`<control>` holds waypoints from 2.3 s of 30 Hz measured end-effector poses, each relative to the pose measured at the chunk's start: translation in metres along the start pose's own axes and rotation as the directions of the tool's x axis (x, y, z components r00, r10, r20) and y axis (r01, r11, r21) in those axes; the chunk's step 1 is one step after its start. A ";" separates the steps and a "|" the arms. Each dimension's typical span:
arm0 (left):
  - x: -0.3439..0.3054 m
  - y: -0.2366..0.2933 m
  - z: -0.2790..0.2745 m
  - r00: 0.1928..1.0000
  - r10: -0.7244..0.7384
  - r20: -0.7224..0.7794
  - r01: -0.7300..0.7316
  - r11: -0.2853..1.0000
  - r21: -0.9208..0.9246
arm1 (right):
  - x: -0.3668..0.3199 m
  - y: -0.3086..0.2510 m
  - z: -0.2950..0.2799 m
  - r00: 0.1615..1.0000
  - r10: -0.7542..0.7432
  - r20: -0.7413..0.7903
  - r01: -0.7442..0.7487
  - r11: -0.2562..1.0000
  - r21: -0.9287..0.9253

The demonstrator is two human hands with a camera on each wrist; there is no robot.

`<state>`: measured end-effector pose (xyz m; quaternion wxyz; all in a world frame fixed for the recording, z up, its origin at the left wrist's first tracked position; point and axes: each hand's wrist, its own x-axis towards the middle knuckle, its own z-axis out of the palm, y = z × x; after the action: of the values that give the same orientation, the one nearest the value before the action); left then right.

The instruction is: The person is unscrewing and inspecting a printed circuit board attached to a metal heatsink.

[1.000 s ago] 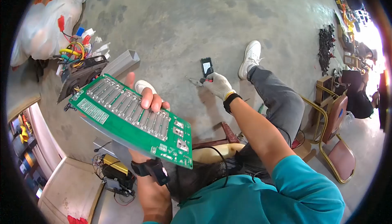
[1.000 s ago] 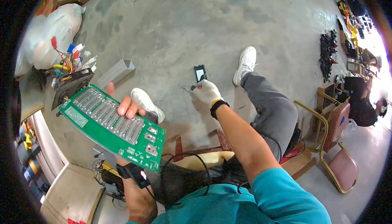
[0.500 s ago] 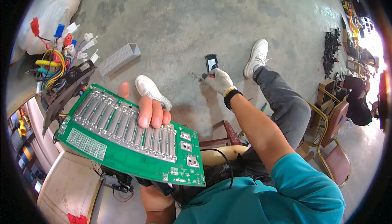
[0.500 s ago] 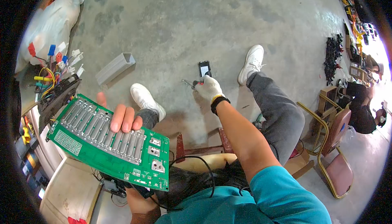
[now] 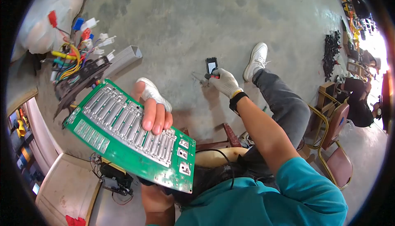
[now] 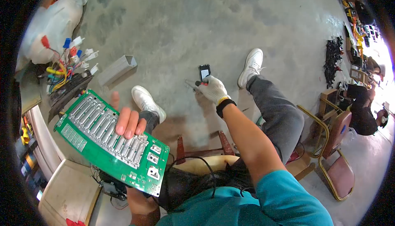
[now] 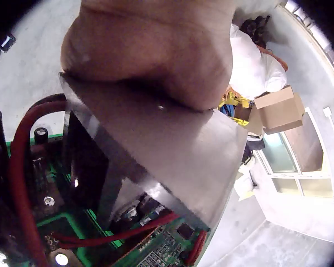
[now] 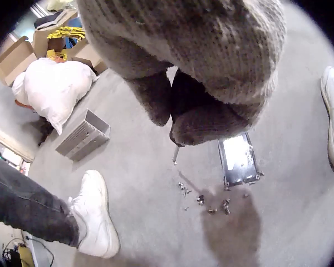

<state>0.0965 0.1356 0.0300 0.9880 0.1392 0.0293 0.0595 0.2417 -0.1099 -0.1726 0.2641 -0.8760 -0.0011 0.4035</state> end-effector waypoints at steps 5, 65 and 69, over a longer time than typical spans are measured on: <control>-0.006 -0.013 0.005 0.999 0.028 -0.026 -0.029 0.998 -0.051 | -0.025 0.002 -0.034 0.993 -0.116 -0.031 0.118 0.992 0.043; -0.102 -0.094 0.008 0.969 -0.202 -0.140 0.210 0.977 0.040 | -0.356 -0.019 -0.169 0.882 -0.469 -0.033 0.436 0.789 0.432; -0.101 -0.092 0.009 0.968 -0.215 -0.131 0.221 0.975 0.035 | -0.355 -0.021 -0.169 0.874 -0.485 -0.033 0.458 0.798 0.391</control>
<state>0.0071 0.0321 0.0172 0.9810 0.1555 0.1082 -0.0414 0.1261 -0.2464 0.1778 0.5235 -0.7638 -0.1483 0.3472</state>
